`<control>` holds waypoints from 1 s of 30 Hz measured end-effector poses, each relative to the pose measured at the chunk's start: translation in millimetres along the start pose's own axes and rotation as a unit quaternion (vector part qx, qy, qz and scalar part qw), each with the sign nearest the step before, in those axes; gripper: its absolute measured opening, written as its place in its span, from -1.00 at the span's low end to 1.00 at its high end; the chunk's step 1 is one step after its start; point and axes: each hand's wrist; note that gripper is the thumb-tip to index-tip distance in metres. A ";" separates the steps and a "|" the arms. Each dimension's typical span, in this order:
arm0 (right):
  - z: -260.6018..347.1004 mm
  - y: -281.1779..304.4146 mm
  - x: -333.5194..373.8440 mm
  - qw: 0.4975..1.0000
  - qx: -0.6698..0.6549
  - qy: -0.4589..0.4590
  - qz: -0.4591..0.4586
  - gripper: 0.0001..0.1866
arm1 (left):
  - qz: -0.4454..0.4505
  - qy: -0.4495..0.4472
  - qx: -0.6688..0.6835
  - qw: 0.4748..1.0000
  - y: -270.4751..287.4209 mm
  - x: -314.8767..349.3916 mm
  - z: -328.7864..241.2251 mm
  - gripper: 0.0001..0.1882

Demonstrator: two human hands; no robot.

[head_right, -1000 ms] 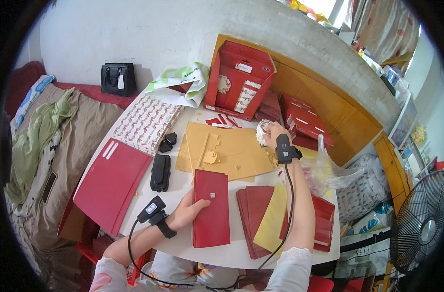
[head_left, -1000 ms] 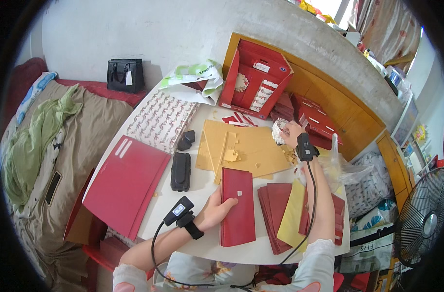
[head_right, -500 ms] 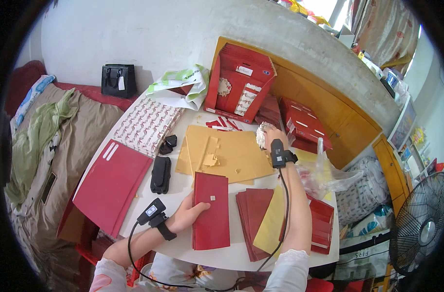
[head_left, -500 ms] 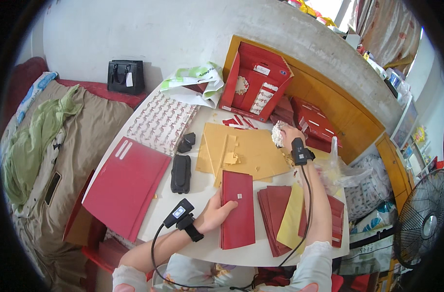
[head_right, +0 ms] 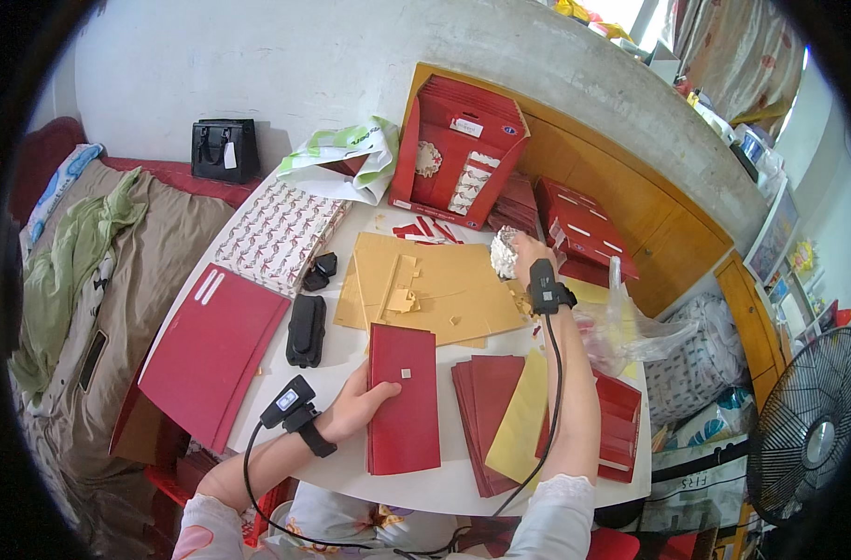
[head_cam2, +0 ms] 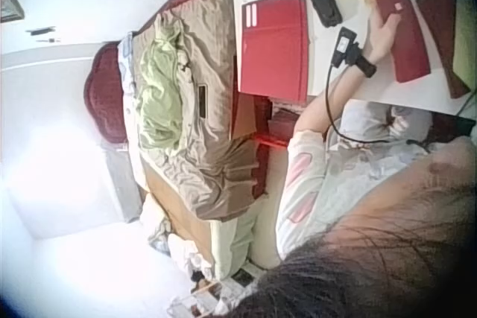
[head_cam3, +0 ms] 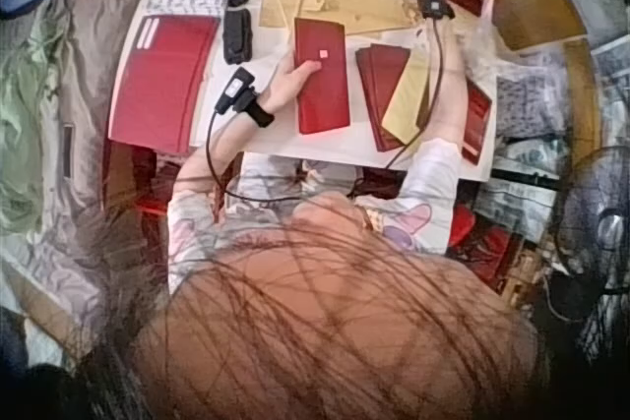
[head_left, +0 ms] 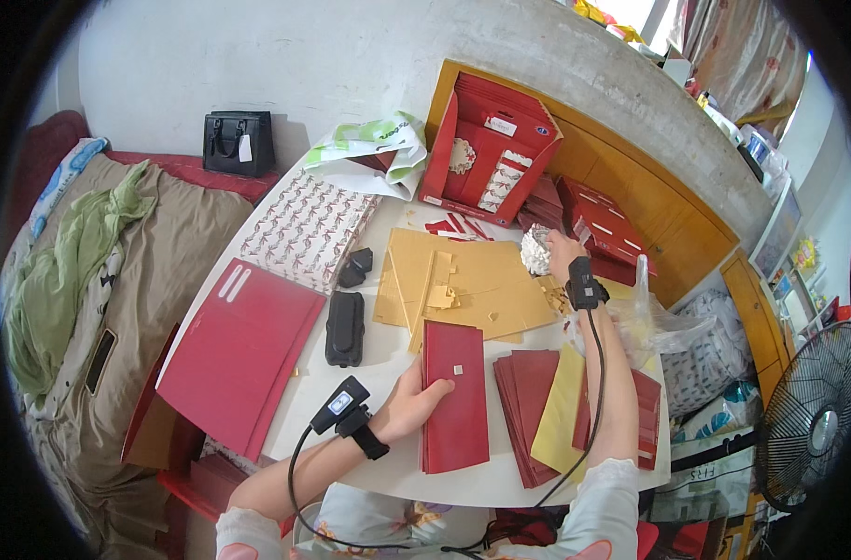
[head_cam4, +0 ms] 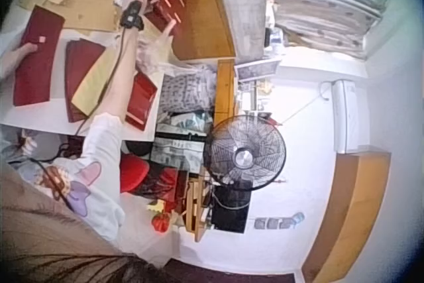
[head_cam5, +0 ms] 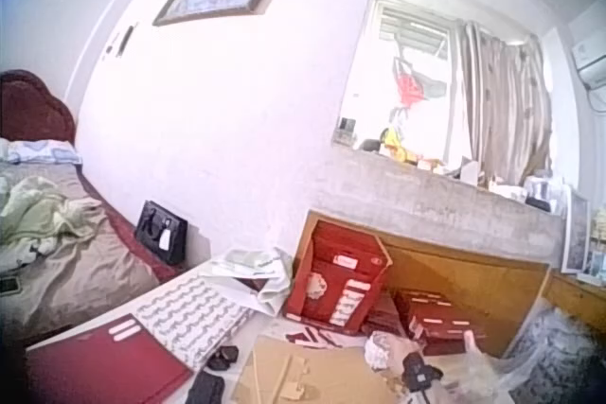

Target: Assembling red gift wallets and inserting cards/decorative elements.

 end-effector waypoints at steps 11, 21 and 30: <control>-2.6 -6.2 6.7 0.959 -0.266 0.100 -0.004 -0.61 | 0.008 0.022 -0.005 1.000 3.2 2.3 -1.8 -0.54; 1.1 -8.0 -1.6 0.997 -0.064 0.030 -0.028 -0.88 | -0.003 0.016 0.006 1.000 1.2 3.1 -2.1 -0.55; 3.8 5.9 10.6 0.995 -0.077 0.044 -0.051 -0.88 | 0.002 0.017 -0.015 1.000 0.3 1.2 -2.8 -0.55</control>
Point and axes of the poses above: each hand's wrist, its own x-axis away from the middle knuckle, its own y-axis out of the back of the hand, z = x × y, and after that the axes turned 1 degree about -x, right-handed
